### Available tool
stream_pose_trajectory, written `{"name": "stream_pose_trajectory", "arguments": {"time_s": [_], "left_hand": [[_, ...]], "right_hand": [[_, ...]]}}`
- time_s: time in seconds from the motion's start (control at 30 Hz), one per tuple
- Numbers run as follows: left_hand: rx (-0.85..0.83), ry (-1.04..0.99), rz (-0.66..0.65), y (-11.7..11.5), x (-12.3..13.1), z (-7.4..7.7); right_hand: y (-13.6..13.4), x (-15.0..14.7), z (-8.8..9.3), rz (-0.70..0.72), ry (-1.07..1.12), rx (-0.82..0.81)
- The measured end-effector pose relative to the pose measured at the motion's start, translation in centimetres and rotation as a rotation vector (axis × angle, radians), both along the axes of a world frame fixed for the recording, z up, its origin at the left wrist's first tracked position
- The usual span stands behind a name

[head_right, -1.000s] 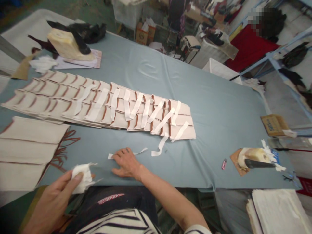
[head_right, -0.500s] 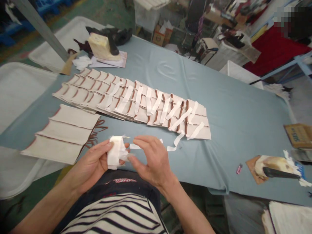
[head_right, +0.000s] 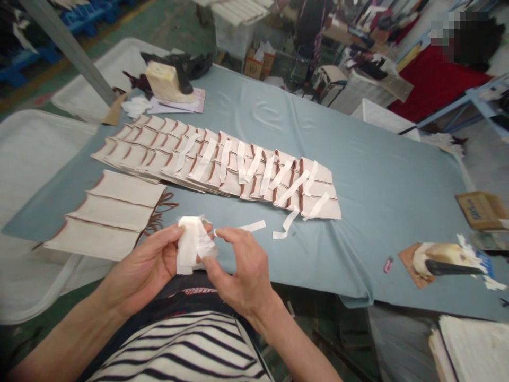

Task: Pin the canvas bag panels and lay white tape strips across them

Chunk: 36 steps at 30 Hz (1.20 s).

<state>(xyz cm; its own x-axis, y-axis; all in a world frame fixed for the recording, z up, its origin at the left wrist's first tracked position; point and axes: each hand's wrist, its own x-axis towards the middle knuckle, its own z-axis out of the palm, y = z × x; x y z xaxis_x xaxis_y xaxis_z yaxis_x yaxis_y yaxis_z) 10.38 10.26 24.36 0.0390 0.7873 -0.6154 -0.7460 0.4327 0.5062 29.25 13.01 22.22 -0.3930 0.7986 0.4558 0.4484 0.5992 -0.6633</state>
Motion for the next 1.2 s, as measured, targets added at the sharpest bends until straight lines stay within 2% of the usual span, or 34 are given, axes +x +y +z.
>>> {"name": "stream_pose_trajectory", "arguments": {"time_s": [0.1, 0.2, 0.3, 0.43, 0.57, 0.8, 0.9, 1.07, 1.2], "left_hand": [[0.009, 0.004, 0.007, -0.3, 0.3, 0.2], [-0.015, -0.016, 0.042, -0.4, 0.6, 0.3], [-0.031, -0.017, 0.076, -0.4, 1.1, 0.3], [0.0, -0.006, 0.065, -0.6, 1.7, 0.2], [0.01, -0.007, 0.065, -0.8, 2.2, 0.1], [0.039, -0.032, 0.042, -1.0, 2.7, -0.5], [0.059, -0.027, 0.016, -1.0, 2.9, -0.9], [0.103, 0.025, -0.029, -0.9, 3.2, -1.7], [0.124, 0.061, -0.11, -1.1, 3.2, -1.9]], "right_hand": [[-0.9, 0.1, -0.2, -0.015, 0.01, -0.097], [-1.3, 0.4, 0.1, 0.013, 0.023, 0.066], [-1.2, 0.8, 0.7, 0.129, -0.034, 0.235], [-0.8, 0.9, 1.0, 0.186, -0.197, 0.32], [-0.4, 0.9, 0.5, 0.2, -0.3, 0.351], [0.6, 1.3, -0.5, 0.27, -0.305, 0.331], [0.6, 1.2, -1.0, 0.264, -0.23, 0.184], [0.5, 1.1, -1.1, 0.173, 0.116, -0.56], [1.0, 1.3, -0.6, 0.118, 0.173, -0.783]]}}
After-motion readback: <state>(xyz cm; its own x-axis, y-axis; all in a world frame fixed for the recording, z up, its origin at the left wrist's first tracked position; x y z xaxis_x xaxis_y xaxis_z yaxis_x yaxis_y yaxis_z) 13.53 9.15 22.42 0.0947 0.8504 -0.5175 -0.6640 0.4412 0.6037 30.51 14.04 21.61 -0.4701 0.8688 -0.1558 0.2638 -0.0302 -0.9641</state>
